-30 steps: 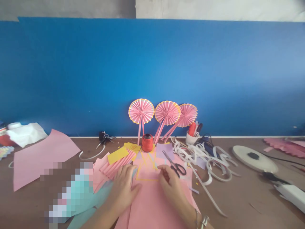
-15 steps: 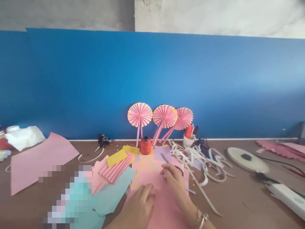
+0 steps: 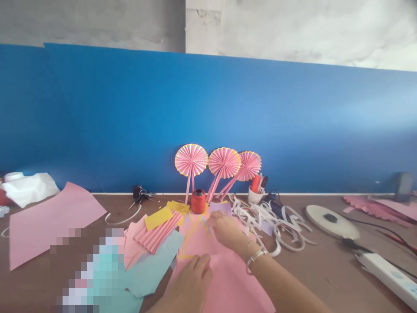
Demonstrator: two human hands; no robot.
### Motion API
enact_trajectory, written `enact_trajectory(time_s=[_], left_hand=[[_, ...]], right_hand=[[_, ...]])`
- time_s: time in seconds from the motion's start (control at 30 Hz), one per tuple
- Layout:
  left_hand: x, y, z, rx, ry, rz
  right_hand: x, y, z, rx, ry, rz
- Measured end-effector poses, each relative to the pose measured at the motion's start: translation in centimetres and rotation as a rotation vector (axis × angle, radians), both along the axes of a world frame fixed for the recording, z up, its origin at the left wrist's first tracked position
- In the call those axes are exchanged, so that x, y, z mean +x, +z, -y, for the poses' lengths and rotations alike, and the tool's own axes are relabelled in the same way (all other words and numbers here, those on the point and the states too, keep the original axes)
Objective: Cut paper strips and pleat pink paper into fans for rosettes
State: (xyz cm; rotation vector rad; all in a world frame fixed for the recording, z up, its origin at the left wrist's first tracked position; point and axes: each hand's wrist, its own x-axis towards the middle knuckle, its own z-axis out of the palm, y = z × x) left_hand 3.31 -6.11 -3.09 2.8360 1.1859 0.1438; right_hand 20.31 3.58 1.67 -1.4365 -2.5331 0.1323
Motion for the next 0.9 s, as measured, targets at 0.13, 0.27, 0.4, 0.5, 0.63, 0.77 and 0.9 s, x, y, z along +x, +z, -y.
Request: enact_trajectory(time_s=[0.13, 0.27, 0.4, 0.5, 0.63, 0.77, 0.9], left_hand=[[-0.2, 0.7, 0.1, -0.088, 0.047, 0.006], [-0.4, 1.4, 0.1, -0.074, 0.040, 0.029], [-0.5, 0.9, -0.2, 0.036, -0.029, -0.035], [-0.6, 0.0, -0.4, 0.118, -0.067, -0.115], [-0.9, -0.2, -0.1, 0.148, -0.063, -0.090], [-1.0, 0.8, 0.3, 0.108, -0.044, -0.037], [-1.0, 1.6, 0.6, 0.070, -0.034, 0.001]], right_hand=[[-0.8, 0.3, -2.1, -0.019, 0.220, 0.150], [-0.7, 0.1, -3.1, -0.028, 0.345, 0.206], [-0.4, 0.3, -3.2, -0.039, 0.348, 0.172], [-0.4, 0.6, -2.5, -0.030, 0.241, 0.082], [0.0, 0.5, -0.7, -0.017, -0.047, -0.113], [1.4, -0.9, 1.1, -0.150, -0.237, -0.328], [3.2, -3.2, 2.7, -0.504, -0.340, -0.814]])
